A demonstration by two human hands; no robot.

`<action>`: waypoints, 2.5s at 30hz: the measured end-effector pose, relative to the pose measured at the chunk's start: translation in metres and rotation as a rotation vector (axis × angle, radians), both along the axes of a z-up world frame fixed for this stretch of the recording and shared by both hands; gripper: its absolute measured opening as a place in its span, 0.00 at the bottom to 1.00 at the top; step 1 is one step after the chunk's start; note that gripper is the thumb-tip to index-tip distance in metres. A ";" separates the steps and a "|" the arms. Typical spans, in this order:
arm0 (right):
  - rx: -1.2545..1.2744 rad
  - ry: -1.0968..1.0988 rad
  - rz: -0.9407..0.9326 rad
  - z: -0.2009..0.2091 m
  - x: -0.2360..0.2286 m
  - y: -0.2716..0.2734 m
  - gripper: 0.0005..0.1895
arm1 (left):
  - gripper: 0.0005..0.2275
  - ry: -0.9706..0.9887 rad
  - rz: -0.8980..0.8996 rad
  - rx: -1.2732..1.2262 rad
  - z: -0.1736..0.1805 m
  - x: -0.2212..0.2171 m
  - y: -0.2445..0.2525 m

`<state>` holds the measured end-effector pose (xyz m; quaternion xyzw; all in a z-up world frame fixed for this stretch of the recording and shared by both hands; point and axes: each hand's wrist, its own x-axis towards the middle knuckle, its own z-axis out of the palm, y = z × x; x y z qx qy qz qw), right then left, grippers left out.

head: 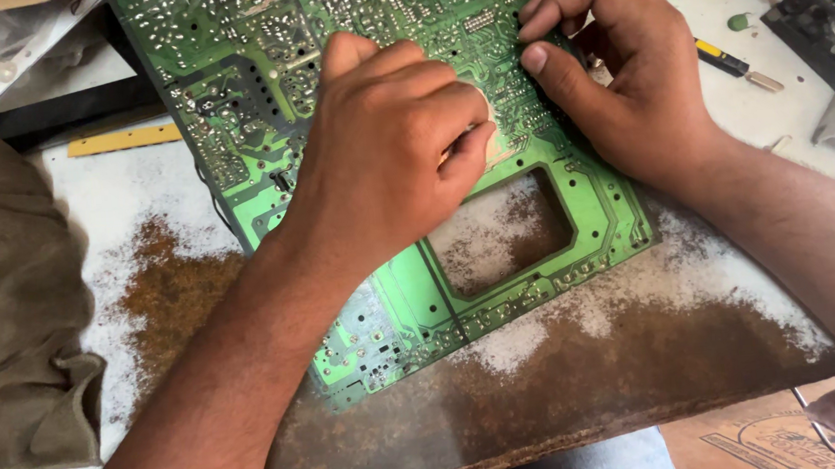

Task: The person uses a yellow utility knife to scrape a copper-colored area on a green circuit board, removing residue. After scraping, the person wipes the cleaned area with a white cloth to remove debris.

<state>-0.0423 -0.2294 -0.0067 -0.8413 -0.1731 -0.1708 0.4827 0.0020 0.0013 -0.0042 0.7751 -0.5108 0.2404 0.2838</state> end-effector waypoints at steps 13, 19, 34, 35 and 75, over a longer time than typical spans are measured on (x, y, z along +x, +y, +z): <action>-0.037 -0.006 -0.038 -0.001 0.000 -0.002 0.08 | 0.06 0.037 -0.144 0.013 -0.003 -0.001 0.001; -0.082 -0.015 -0.056 -0.002 -0.001 -0.003 0.09 | 0.08 0.052 -0.180 0.025 0.000 0.000 0.002; -0.035 0.006 -0.037 -0.004 -0.001 -0.004 0.09 | 0.06 0.063 -0.161 0.026 0.001 0.000 0.003; -0.044 -0.003 -0.032 -0.003 -0.001 -0.004 0.09 | 0.06 0.045 -0.128 0.021 0.001 0.000 0.001; -0.358 -0.256 -0.102 0.014 -0.004 -0.001 0.09 | 0.07 0.277 0.142 -0.223 0.009 0.009 0.019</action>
